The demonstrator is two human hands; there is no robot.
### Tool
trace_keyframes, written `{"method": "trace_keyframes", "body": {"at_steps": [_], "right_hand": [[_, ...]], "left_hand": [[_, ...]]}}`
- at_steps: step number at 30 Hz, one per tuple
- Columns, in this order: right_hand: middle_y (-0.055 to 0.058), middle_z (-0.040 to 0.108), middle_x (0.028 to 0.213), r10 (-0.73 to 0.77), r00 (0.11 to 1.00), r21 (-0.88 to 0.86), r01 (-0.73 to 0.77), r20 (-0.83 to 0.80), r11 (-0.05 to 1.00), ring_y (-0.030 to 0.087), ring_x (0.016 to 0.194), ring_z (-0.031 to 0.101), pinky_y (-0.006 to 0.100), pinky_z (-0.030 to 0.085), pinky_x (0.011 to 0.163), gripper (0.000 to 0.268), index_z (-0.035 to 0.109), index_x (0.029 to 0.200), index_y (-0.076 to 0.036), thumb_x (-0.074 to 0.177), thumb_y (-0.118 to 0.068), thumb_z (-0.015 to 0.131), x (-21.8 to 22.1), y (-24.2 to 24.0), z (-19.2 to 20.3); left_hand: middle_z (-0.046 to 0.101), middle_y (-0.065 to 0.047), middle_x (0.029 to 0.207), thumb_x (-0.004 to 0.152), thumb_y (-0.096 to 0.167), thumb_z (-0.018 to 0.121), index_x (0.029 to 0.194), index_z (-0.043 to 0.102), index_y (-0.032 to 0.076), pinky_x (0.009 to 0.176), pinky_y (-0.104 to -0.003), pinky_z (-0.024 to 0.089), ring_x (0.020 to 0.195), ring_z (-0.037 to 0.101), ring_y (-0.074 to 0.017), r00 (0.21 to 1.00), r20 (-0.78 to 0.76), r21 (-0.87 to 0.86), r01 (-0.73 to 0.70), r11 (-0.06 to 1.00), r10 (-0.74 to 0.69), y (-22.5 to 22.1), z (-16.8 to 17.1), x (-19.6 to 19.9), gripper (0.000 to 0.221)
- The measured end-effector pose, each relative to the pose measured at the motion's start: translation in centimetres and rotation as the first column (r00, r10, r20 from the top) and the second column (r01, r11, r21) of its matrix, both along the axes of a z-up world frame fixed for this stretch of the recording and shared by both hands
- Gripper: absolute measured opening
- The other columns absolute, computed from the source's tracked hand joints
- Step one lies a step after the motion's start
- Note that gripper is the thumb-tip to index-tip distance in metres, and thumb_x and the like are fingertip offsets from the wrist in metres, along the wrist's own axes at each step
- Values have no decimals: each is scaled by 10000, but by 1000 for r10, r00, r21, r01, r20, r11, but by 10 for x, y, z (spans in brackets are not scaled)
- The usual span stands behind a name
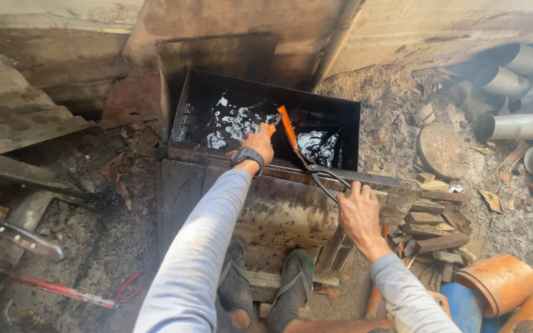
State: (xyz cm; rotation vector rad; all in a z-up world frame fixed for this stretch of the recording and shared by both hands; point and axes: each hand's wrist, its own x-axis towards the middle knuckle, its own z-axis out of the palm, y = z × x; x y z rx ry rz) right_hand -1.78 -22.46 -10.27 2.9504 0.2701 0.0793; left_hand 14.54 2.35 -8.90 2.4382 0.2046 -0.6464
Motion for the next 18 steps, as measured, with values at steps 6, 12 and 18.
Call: {"method": "trace_keyframes", "body": {"at_steps": [6, 12, 18], "right_hand": [[182, 573, 986, -19, 1000, 0, 19, -20, 1000, 333, 925, 593, 448, 549, 789, 193, 784, 963, -109, 847, -102, 629, 3, 0, 1], [188, 575, 966, -42, 999, -7, 42, -23, 999, 331, 910, 597, 453, 552, 770, 161, 776, 929, -78, 881, -103, 625, 5, 2, -3], [208, 587, 964, -60, 998, -68, 58, -24, 996, 333, 879, 591, 456, 562, 748, 144, 752, 888, -4, 908, -96, 642, 9, 18, -7]], "left_hand": [[442, -244, 1495, 966, 175, 565, 1455, 410, 280, 1056, -814, 268, 1355, 477, -494, 997, 38, 71, 58, 996, -61, -18, -27, 27, 524], [656, -299, 1245, 938, 164, 521, 1422, 485, 173, 1048, -564, 464, 1199, 616, -497, 986, 159, -66, 67, 996, -56, -19, -59, 46, 485], [584, -312, 1333, 931, 166, 525, 1448, 461, 207, 1078, -536, 443, 1254, 568, -488, 994, 82, -37, 74, 997, -71, -17, -40, 26, 522]]}}
